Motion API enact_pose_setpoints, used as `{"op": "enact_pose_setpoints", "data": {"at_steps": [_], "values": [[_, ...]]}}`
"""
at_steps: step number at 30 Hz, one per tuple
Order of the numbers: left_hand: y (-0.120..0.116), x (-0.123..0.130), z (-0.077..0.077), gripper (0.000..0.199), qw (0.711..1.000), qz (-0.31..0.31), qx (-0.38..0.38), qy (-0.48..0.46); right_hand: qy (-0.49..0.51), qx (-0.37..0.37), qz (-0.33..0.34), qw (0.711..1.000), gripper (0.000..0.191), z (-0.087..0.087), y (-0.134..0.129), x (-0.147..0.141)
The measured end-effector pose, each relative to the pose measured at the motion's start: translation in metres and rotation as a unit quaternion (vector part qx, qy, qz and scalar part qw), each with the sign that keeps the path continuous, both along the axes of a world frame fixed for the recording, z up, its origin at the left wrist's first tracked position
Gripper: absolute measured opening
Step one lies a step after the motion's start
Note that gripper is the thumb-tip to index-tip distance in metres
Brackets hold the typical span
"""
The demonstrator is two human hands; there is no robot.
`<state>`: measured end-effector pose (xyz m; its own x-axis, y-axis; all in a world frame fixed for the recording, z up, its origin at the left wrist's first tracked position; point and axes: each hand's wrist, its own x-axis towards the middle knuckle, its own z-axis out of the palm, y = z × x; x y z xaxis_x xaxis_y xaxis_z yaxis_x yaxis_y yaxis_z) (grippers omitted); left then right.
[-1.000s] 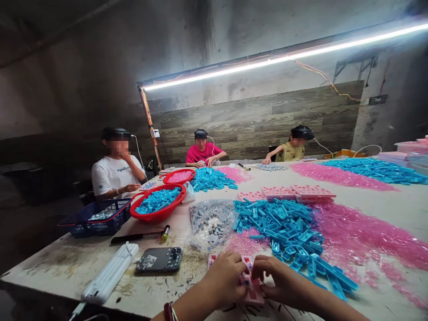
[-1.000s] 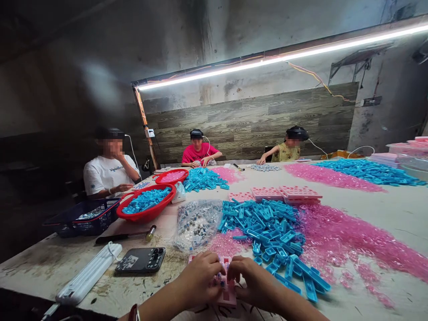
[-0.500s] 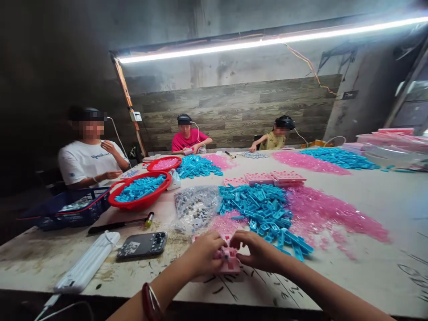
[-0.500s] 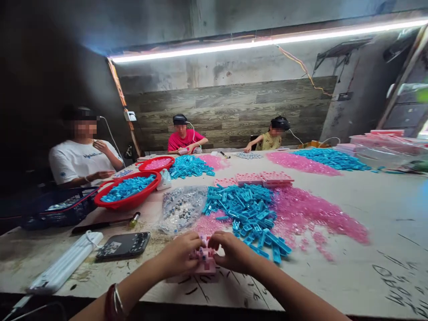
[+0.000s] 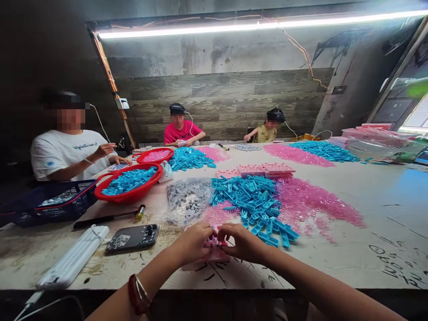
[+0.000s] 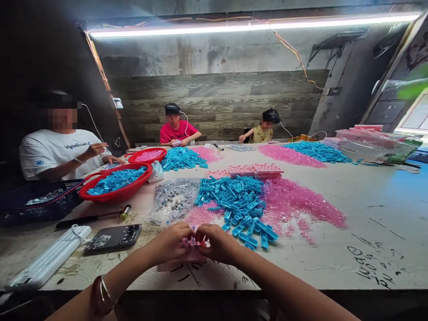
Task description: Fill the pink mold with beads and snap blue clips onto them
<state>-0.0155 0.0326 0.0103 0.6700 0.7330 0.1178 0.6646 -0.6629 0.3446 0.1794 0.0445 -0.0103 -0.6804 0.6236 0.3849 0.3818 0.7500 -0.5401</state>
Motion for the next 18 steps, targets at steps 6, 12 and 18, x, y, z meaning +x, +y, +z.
{"op": "enact_pose_setpoints", "data": {"at_steps": [6, 12, 18], "values": [[-0.0003, 0.0002, -0.0005, 0.016, 1.000, 0.009, 0.008, -0.004, -0.007, -0.001, 0.011, 1.000, 0.018, 0.0048, -0.0005, -0.0006], [-0.0017, 0.0008, 0.0009, 0.012, 1.000, 0.013, 0.018, 0.008, -0.006, -0.003, 0.019, 1.000, 0.015, 0.0038, -0.0003, -0.0016], [-0.0044, 0.0074, 0.0011, 0.009, 0.998, 0.042, 0.033, 0.014, 0.011, -0.031, 0.023, 0.999, 0.014, -0.0008, 0.0023, -0.0019]]}}
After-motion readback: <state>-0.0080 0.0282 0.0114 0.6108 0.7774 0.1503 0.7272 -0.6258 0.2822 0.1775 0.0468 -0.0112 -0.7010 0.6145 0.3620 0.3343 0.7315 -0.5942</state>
